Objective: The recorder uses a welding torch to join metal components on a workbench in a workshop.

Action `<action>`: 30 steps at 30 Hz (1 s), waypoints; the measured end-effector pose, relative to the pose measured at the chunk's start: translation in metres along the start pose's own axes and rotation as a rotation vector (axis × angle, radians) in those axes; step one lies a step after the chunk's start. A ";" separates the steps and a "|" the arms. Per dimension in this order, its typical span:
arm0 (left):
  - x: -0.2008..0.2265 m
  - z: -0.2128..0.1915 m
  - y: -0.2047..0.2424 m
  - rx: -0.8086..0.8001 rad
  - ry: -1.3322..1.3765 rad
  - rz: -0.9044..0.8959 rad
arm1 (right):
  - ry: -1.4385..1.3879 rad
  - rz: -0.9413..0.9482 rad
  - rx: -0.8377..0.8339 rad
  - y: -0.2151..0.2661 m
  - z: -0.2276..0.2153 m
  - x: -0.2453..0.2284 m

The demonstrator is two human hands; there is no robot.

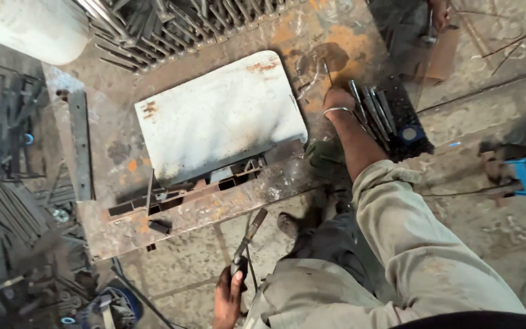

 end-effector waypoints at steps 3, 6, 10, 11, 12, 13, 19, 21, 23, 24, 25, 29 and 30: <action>-0.042 -0.005 -0.006 0.033 -0.027 -0.047 | 0.015 0.096 0.005 -0.003 -0.006 -0.001; -0.058 -0.014 -0.021 0.058 -0.084 -0.077 | 0.014 0.056 -0.008 -0.012 0.007 0.003; -0.032 -0.039 0.017 0.022 -0.263 -0.142 | 0.013 -0.122 -0.056 0.016 0.070 0.018; -0.022 -0.036 0.000 0.033 -0.252 -0.113 | 0.017 -0.177 -0.018 -0.011 0.058 0.017; -0.012 -0.032 -0.015 0.025 -0.232 -0.101 | 0.023 -0.232 0.020 -0.038 0.044 0.016; -0.007 -0.031 -0.015 0.002 -0.221 -0.110 | 0.030 -0.277 0.033 -0.046 0.041 0.023; 0.001 -0.009 -0.024 -0.013 -0.082 -0.021 | -0.602 -0.342 0.169 -0.008 -0.051 -0.019; 0.008 -0.001 -0.030 0.004 -0.060 0.008 | -1.020 -0.253 0.085 0.001 -0.063 -0.018; 0.016 0.005 -0.032 0.024 -0.035 0.032 | -1.433 -0.157 -0.015 0.020 -0.077 -0.018; 0.020 0.007 -0.032 0.034 -0.028 0.015 | -1.501 -0.315 0.143 0.036 -0.099 -0.019; 0.026 0.013 -0.037 0.050 -0.014 0.004 | -1.554 -0.491 0.301 0.048 -0.125 -0.020; 0.043 0.035 -0.052 0.029 0.090 0.032 | -1.582 -0.510 0.396 0.139 -0.220 -0.016; 0.052 0.041 -0.055 0.013 0.128 0.065 | -1.557 -0.504 0.459 0.153 -0.233 -0.007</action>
Point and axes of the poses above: each hand's wrist, its own y-axis away from the middle knuckle, its own z-axis out of the palm, x = y × z, the point moved 5 cm from there along -y, towards the middle knuckle, and after that the axes turned 13 degrees about -y, right-handed, at the moved point
